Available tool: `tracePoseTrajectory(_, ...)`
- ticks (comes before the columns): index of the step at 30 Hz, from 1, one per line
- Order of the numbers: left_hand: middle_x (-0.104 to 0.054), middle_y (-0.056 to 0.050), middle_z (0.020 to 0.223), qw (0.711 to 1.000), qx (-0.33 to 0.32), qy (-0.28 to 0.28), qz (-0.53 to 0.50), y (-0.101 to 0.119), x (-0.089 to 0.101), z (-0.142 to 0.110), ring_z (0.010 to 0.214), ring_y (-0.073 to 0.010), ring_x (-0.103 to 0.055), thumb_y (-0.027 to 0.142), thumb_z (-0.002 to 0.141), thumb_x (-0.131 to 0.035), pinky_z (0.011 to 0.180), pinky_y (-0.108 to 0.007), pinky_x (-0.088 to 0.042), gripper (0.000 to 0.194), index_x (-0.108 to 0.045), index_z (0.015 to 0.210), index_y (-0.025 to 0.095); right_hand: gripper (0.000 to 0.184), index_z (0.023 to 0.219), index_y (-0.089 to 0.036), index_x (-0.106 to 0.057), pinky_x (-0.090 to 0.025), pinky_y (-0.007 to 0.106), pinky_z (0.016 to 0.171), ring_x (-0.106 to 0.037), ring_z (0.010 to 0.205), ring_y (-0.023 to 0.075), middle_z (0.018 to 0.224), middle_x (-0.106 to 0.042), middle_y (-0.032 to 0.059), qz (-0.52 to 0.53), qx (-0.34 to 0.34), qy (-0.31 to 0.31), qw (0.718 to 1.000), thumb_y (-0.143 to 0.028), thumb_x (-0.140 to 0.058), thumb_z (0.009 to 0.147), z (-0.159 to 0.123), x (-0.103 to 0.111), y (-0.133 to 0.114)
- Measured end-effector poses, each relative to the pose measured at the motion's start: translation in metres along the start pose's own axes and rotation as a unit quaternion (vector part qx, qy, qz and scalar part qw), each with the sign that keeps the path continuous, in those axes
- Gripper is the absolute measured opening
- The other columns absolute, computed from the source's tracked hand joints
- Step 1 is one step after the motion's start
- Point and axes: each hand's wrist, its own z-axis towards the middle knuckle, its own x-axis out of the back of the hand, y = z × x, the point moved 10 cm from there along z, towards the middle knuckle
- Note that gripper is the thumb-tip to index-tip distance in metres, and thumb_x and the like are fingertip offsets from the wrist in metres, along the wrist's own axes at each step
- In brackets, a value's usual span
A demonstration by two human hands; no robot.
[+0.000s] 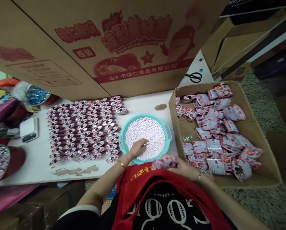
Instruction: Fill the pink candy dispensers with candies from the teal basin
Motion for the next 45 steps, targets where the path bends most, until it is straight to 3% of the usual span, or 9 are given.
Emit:
tracePoseTrajectory(5,-0.066,-0.006,0.108,0.993,-0.024,0.06,-0.102,0.0,0.043,-0.015,0.097,-0.0176,-0.062,0.031,0.089,-0.051,0.088,-0.033,-0.05,0.032,-0.056,0.119,0.02,0.038,0.098,-0.02,-0.058,-0.052,0.03,0.073,-0.064,0.079,0.0181,0.091,-0.068,0.0031,-0.114,0.135,0.274,0.945,-0.042,-0.074,0.072,0.006,0.051,-0.017)
tracePoseTrajectory(9,-0.065,-0.008,0.108,0.991,-0.064,0.084,-0.086,0.014,0.091,-0.029,0.1,-0.0186,-0.061,0.033,0.091,-0.05,0.09,-0.034,-0.049,0.03,-0.056,0.117,0.02,0.026,0.083,-0.022,-0.051,-0.048,0.03,0.066,-0.057,0.07,0.0176,0.075,-0.059,0.0005,-0.279,0.2,0.358,0.868,-0.04,-0.068,0.076,0.011,0.074,-0.035)
tracePoseTrajectory(15,-0.065,-0.008,0.11,0.993,-0.098,0.072,-0.01,0.05,0.138,-0.046,0.102,-0.0185,-0.06,0.031,0.093,-0.048,0.091,-0.034,-0.048,0.03,-0.055,0.12,0.021,0.018,0.096,-0.021,-0.049,-0.048,0.037,0.083,-0.057,0.096,0.0248,0.099,-0.058,0.0099,-0.428,0.228,0.314,0.816,-0.026,-0.058,0.081,0.048,0.063,-0.04)
tracePoseTrajectory(21,-0.066,-0.008,0.103,0.985,-0.077,-0.002,0.155,0.091,0.134,-0.043,0.096,-0.0212,-0.062,0.023,0.092,-0.044,0.083,-0.033,-0.049,0.026,-0.057,0.115,0.02,0.02,0.098,-0.022,-0.047,-0.047,0.034,0.077,-0.057,0.09,0.0224,0.097,-0.058,0.0067,-0.476,0.208,0.253,0.816,-0.016,-0.053,0.08,0.071,0.04,-0.029)
tracePoseTrajectory(28,-0.063,-0.009,0.084,0.957,-0.045,0.003,0.286,0.139,0.133,-0.035,0.082,-0.0239,-0.06,0.007,0.087,-0.042,0.076,-0.036,-0.046,0.023,-0.061,0.096,0.018,0.027,0.1,-0.021,-0.048,-0.047,0.038,0.083,-0.055,0.096,0.0245,0.1,-0.057,0.0088,-0.458,0.234,0.247,0.821,-0.011,-0.052,0.075,0.075,0.039,-0.022)
tracePoseTrajectory(33,-0.062,-0.009,0.087,0.953,-0.036,0.04,0.3,0.101,0.153,-0.034,0.085,-0.0231,-0.058,0.014,0.089,-0.041,0.079,-0.037,-0.046,0.024,-0.062,0.099,0.019,0.033,0.107,-0.021,-0.05,-0.047,0.041,0.091,-0.056,0.104,0.0262,0.107,-0.058,0.0107,-0.396,0.249,0.283,0.837,-0.012,-0.053,0.076,0.069,0.056,-0.018)
tracePoseTrajectory(36,-0.063,-0.01,0.088,0.958,0.023,0.008,0.285,0.034,0.136,-0.031,0.086,-0.0236,-0.059,0.01,0.087,-0.041,0.08,-0.038,-0.046,0.025,-0.062,0.097,0.017,0.031,0.109,-0.021,-0.05,-0.047,0.041,0.092,-0.057,0.105,0.0263,0.11,-0.06,0.0112,-0.351,0.249,0.317,0.845,-0.021,-0.057,0.079,0.062,0.07,-0.018)
tracePoseTrajectory(39,-0.064,-0.01,0.093,0.979,0.053,-0.044,0.192,-0.013,0.085,-0.023,0.091,-0.023,-0.061,0.007,0.083,-0.043,0.085,-0.038,-0.046,0.025,-0.062,0.096,0.017,0.03,0.108,-0.02,-0.052,-0.049,0.038,0.086,-0.061,0.097,0.0242,0.106,-0.062,0.0098,-0.317,0.236,0.35,0.849,-0.031,-0.06,0.081,0.057,0.082,-0.018)
tracePoseTrajectory(45,-0.062,-0.009,0.118,0.997,0.031,-0.021,0.07,-0.009,0.008,0.013,0.11,-0.0214,-0.057,0.019,0.089,-0.044,0.097,-0.036,-0.044,0.03,-0.055,0.117,0.019,0.035,0.103,-0.019,-0.053,-0.05,0.033,0.076,-0.062,0.084,0.0202,0.093,-0.065,0.0062,-0.285,0.215,0.388,0.85,-0.044,-0.064,0.08,0.054,0.092,-0.018)
